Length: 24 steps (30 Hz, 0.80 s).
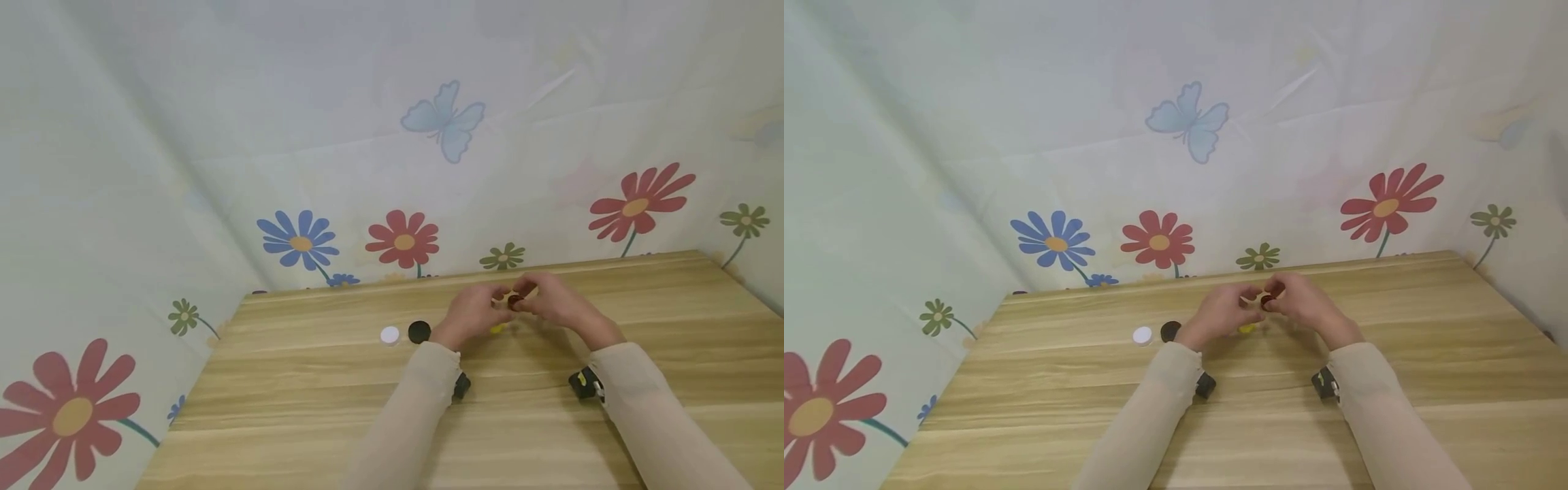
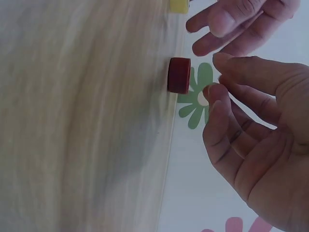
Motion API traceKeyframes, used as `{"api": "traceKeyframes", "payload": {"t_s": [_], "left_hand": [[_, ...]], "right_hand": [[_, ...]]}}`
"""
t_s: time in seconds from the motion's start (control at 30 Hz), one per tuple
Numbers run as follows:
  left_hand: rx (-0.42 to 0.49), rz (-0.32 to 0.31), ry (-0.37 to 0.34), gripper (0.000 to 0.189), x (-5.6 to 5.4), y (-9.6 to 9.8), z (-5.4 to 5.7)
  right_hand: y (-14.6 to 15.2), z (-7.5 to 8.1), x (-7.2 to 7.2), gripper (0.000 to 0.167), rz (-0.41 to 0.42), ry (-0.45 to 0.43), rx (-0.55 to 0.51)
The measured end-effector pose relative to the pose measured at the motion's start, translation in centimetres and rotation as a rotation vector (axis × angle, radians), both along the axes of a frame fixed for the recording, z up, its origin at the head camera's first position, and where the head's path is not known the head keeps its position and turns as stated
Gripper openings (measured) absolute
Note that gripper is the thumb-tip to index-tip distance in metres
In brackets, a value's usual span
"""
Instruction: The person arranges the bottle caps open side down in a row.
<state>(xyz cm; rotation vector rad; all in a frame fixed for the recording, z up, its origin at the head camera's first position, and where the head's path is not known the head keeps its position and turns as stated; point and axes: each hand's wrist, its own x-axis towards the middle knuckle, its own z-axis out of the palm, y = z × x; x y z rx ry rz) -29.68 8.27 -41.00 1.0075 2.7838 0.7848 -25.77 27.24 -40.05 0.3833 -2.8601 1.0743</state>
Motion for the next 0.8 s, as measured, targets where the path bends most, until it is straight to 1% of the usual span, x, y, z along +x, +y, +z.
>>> {"api": "traceKeyframes", "payload": {"t_s": [0.13, 0.2, 0.3, 0.4, 0.5, 0.63, 0.7, 0.8], "left_hand": [[-0.02, 0.028, -0.006, 0.047, 0.0, 0.1, -0.1], [-0.024, 0.023, -0.003, 0.046, -0.2, 0.2, -0.2], [-0.044, -0.006, 0.015, 0.04, -0.3, 0.3, -0.3], [-0.071, -0.034, 0.033, 0.035, -0.3, 0.5, -0.4], [-0.094, -0.046, 0.043, 0.032, -0.2, 0.6, -0.5], [-0.089, -0.044, 0.038, 0.032, -0.2, 0.6, -0.5], [-0.074, -0.046, 0.031, 0.031, -0.2, 0.5, -0.5], [-0.058, -0.058, 0.038, 0.028, -0.2, 0.3, -0.6]], "right_hand": [[0.1, 0.0, -0.1, 0.027, -0.033, -0.004, 0.019], [0.1, -0.1, 0.0, 0.032, -0.037, -0.002, 0.036], [0.3, -0.4, 0.0, 0.036, -0.023, -0.005, 0.053], [0.5, -0.9, 0.0, 0.034, 0.007, 0.003, 0.058], [0.6, -1.2, -0.1, 0.03, 0.031, 0.018, 0.047], [0.6, -1.5, -0.2, 0.026, 0.041, 0.016, 0.031], [0.5, -1.4, -0.3, 0.024, 0.04, 0.003, 0.025], [0.5, -1.3, -0.3, 0.022, 0.033, -0.019, 0.014]]}}
